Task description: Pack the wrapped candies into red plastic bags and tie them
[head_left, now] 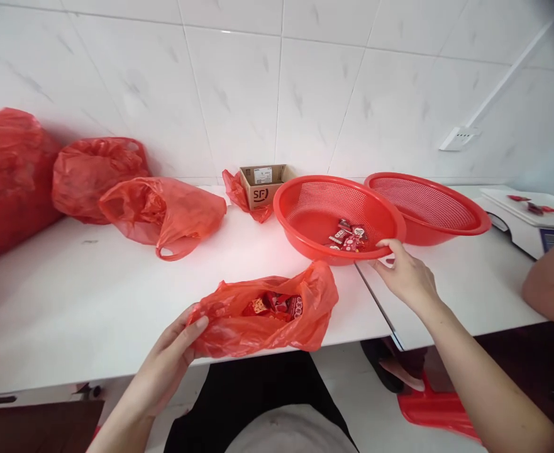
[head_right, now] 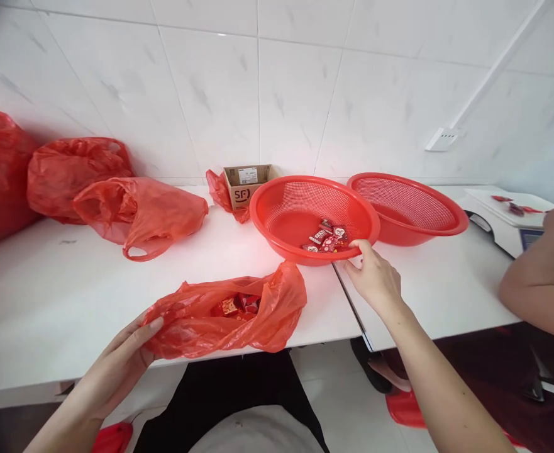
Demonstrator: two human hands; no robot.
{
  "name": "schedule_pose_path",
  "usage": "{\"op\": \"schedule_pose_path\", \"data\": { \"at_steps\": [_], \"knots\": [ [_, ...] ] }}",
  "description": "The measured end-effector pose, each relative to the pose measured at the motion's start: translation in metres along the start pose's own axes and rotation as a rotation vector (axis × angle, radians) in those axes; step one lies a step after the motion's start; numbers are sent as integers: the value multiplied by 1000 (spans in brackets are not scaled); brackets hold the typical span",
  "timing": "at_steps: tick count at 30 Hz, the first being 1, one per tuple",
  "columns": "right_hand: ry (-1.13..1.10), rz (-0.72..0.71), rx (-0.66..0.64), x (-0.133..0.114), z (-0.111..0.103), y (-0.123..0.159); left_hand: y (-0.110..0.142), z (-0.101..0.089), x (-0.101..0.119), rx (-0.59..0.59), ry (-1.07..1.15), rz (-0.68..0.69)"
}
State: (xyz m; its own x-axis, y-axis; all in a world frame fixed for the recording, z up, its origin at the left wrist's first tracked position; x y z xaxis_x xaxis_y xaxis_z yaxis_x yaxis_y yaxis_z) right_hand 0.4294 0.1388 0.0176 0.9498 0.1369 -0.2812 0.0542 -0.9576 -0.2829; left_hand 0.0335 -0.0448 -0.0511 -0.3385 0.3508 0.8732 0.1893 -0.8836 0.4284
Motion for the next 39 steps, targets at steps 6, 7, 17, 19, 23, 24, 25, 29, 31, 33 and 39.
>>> {"op": "schedule_pose_path", "data": {
  "at_steps": [6,7,17,19,23,24,25,29,31,33,39],
  "knots": [
    [-276,-65,127,-58,-39,45,18,6,14,42,-397,181],
    [-377,-157,148,-82,-46,54,21,8,17,47,-432,209],
    [161,-583,-468,-150,49,92,38,-41,41,300,-45,349],
    [193,-533,-491,-127,49,85,30,-42,39,219,20,275],
    [125,-473,-428,-115,21,70,35,-14,46,127,-53,270],
    [92,-469,-406,-117,13,68,42,-3,49,122,-101,314],
    [36,-462,-378,-119,5,67,50,7,51,127,-168,359],
    [-335,-369,-167,-112,-29,59,60,21,38,224,-513,349],
    [-452,-329,-91,-103,-42,51,46,13,38,189,-579,292],
    [-521,-340,-120,-104,-51,38,27,6,59,101,-541,304],
    [-886,-444,295,-139,-144,12,51,16,211,89,-125,964]
  ]
}}
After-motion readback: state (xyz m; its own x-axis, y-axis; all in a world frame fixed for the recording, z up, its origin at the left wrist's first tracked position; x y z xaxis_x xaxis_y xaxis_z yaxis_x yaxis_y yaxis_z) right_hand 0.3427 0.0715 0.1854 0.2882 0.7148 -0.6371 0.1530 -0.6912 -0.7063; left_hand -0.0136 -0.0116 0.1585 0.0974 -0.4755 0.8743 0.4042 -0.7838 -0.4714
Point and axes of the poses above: each hand's wrist, its own y-axis away from the middle knuckle, its own z-axis out of the palm, x = y × z, the point moved 9 cm from there along -y, towards the middle knuckle, and after that the axes turned 6 degrees about -z, right-handed, at the moved point
